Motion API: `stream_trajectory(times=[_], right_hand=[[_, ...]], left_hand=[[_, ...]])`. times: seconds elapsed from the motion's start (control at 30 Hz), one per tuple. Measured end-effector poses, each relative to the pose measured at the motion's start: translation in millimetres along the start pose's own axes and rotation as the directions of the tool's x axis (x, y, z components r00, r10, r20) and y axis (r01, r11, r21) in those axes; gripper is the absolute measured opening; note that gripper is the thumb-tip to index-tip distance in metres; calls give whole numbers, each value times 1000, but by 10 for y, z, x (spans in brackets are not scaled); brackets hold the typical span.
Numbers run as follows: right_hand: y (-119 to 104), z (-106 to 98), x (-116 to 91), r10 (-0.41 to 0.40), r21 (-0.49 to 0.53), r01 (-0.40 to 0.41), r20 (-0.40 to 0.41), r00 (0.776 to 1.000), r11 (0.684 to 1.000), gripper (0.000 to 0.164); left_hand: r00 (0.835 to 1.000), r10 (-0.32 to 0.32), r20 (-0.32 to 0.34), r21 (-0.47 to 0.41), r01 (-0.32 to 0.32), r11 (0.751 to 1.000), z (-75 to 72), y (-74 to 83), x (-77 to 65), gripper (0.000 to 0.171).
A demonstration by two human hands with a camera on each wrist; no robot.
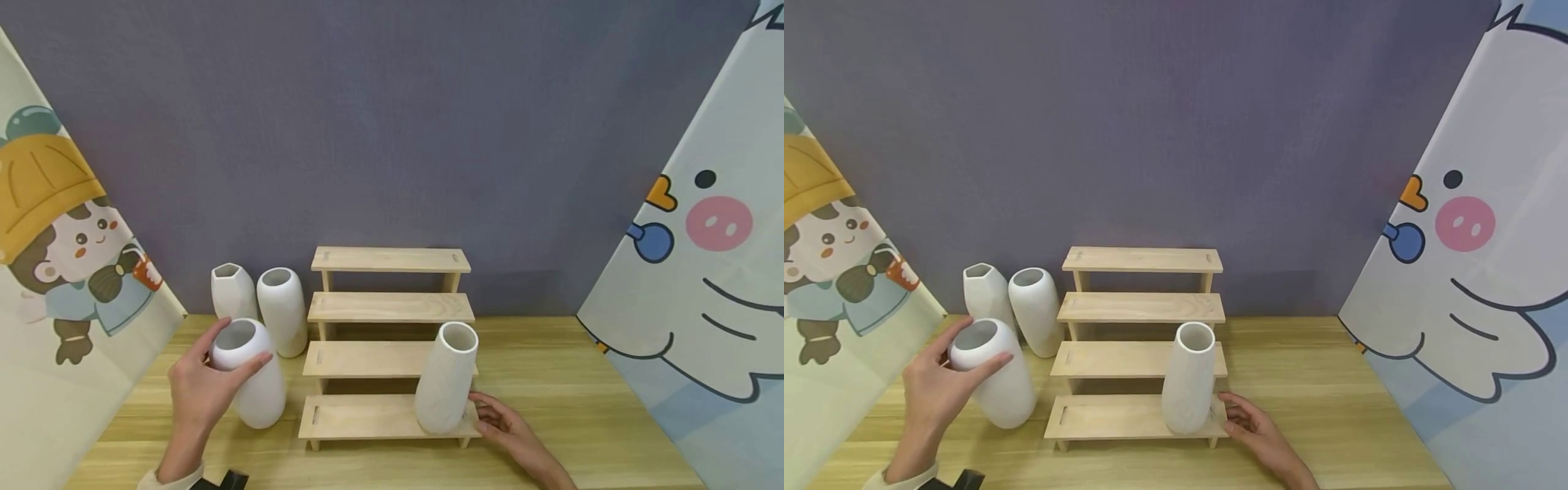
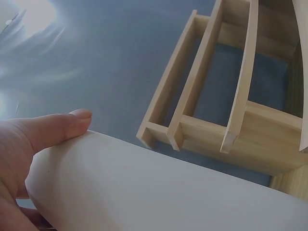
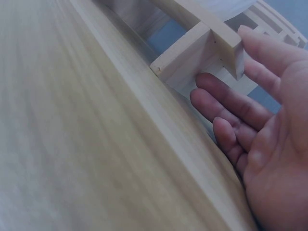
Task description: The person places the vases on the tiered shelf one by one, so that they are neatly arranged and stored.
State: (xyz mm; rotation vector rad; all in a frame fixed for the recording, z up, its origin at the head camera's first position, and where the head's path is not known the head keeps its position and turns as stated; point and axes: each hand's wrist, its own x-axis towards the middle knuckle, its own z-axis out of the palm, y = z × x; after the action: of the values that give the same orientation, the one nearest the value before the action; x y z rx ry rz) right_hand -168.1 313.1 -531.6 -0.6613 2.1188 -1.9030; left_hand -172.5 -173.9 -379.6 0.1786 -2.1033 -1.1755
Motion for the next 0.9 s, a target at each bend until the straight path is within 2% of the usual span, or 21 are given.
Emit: stream_trajectory(times=[0.23, 0.53, 0.9], right_hand=[[8, 8, -7, 3, -6, -3, -10, 1000, 1000, 46], [2, 6, -2, 3, -16, -3, -7, 1000, 1000, 46], [1, 6, 0, -4, -27, 4, -11, 1000, 1000, 46]], left_hand=[[998, -54, 28, 16, 54, 998, -83, 25, -49, 77], [987, -131, 94, 35, 129, 991, -169, 108, -91, 79], [985, -155, 81, 7, 155, 988, -279, 339, -165, 80]])
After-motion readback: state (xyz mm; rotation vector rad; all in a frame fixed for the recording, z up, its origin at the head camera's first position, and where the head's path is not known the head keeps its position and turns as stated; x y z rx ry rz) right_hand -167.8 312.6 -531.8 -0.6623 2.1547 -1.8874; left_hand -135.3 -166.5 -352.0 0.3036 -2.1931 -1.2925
